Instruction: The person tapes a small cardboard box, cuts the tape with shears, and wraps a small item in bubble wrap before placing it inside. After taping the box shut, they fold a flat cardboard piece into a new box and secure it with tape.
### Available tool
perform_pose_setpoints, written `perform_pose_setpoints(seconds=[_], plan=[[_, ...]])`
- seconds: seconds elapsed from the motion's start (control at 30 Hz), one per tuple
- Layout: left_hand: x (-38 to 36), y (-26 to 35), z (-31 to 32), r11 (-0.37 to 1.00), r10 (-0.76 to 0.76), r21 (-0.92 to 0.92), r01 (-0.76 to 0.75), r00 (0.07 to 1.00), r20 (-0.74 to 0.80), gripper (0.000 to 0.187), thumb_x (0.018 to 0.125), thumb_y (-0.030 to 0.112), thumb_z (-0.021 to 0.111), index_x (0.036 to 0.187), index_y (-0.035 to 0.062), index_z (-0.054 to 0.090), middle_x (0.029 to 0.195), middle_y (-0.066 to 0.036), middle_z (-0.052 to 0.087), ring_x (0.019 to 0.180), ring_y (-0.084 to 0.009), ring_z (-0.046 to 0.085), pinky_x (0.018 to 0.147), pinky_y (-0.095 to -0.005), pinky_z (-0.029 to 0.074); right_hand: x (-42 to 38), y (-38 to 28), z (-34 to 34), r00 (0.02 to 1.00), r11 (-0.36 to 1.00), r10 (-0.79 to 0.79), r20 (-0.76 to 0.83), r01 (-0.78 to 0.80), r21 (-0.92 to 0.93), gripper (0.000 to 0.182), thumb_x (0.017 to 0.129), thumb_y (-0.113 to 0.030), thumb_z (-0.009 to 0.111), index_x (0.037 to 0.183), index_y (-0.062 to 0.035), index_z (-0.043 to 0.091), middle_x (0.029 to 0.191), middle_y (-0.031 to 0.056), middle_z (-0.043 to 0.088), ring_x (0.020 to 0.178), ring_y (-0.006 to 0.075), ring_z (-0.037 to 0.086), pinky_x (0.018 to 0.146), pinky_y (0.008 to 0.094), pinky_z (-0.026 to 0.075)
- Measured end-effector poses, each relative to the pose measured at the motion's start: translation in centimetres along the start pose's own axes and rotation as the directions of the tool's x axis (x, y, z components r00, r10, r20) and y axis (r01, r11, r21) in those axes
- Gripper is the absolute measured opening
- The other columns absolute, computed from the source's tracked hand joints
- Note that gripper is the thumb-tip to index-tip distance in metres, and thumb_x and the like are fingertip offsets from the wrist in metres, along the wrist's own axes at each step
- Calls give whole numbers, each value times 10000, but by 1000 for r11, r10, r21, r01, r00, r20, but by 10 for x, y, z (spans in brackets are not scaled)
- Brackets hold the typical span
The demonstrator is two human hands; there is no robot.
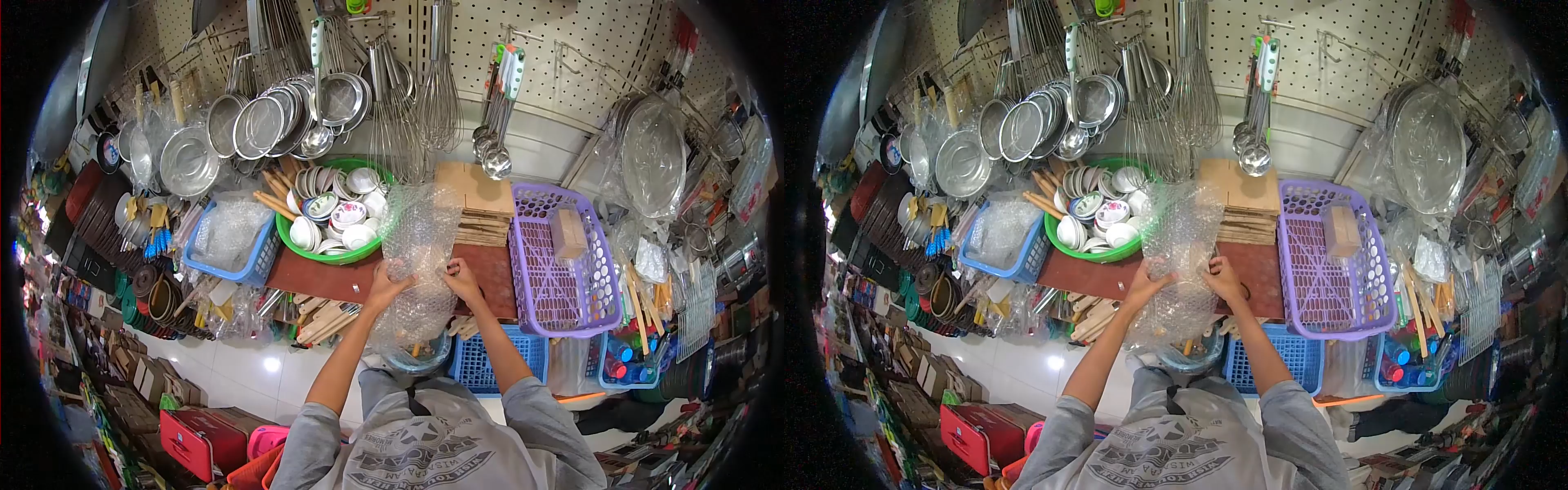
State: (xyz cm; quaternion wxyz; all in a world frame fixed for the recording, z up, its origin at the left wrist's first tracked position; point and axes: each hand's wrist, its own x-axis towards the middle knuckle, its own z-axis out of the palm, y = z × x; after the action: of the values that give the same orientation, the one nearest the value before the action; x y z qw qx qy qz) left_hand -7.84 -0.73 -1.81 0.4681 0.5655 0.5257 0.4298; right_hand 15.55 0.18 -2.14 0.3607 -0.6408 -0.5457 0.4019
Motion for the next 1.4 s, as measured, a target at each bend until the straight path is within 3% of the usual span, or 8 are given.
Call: perform_pose_setpoints(seconds=[0.1,0.23,0.3,0.53,0.63,0.93,1.2,1.4], plan=[[-16,50,-1,995,-85,-52,89,994,64,630,759,255,837,1232,-1,509,1148,-111,609,1039,-227,584,947,-360,460,11,10,5,998,996,7,67,-13,93,478,818,-224,732,1207,-38,525,940,57,638,819,156,619,714,302,506],[-9,32,1,994,-56,-84,68,989,134,678,767,243,835,1301,-4,497,1249,-135,596,1135,-230,567,979,-356,452,15,3,-2,968,979,57,245,-103,179,578,844,-252,725,1318,-30,480,1059,76,629,946,163,608,806,287,495],[-10,21,2,976,-118,-157,151,973,199,697,771,246,833,1325,-6,494,1263,-138,594,1164,-230,557,990,-354,448,14,-5,-4,962,978,72,262,-119,171,623,839,-276,731,1343,-32,457,1112,96,618,991,174,602,841,293,487],[-8,1,5,985,-65,-145,96,977,204,670,800,237,812,1340,3,492,1253,-116,590,1161,-220,547,998,-346,441,21,-2,0,960,988,32,279,-72,134,774,808,-345,766,1393,-76,338,1187,139,601,1052,214,587,905,338,472],[-9,10,1,980,-86,-159,123,971,221,680,782,201,824,1335,-6,486,1286,-122,567,1188,-224,525,1016,-344,422,24,-3,0,943,982,81,323,-130,135,747,813,-328,766,1361,-94,316,1180,142,595,1065,221,577,913,337,465],[-18,15,-8,990,-10,-136,46,968,252,784,765,205,842,1383,-12,411,1332,-130,527,1237,-232,493,1059,-353,389,22,8,8,933,964,-135,333,46,263,813,828,-243,732,1401,-82,178,1316,177,463,1219,262,483,1013,377,414],[-23,14,-5,984,-44,-154,88,962,269,874,754,241,858,1413,-23,349,1366,-138,492,1260,-234,476,1073,-357,382,7,1,0,925,940,-94,368,-40,340,760,875,-175,667,1415,-90,139,1290,162,473,1228,253,465,1030,389,389],[-19,16,-2,991,-26,-115,61,960,279,734,765,255,850,1343,13,467,1299,-102,541,1194,-211,513,1014,-344,426,1,-2,-5,944,910,-63,324,-79,407,740,878,-138,637,1419,-109,133,1307,131,467,1220,243,459,1035,368,370]])
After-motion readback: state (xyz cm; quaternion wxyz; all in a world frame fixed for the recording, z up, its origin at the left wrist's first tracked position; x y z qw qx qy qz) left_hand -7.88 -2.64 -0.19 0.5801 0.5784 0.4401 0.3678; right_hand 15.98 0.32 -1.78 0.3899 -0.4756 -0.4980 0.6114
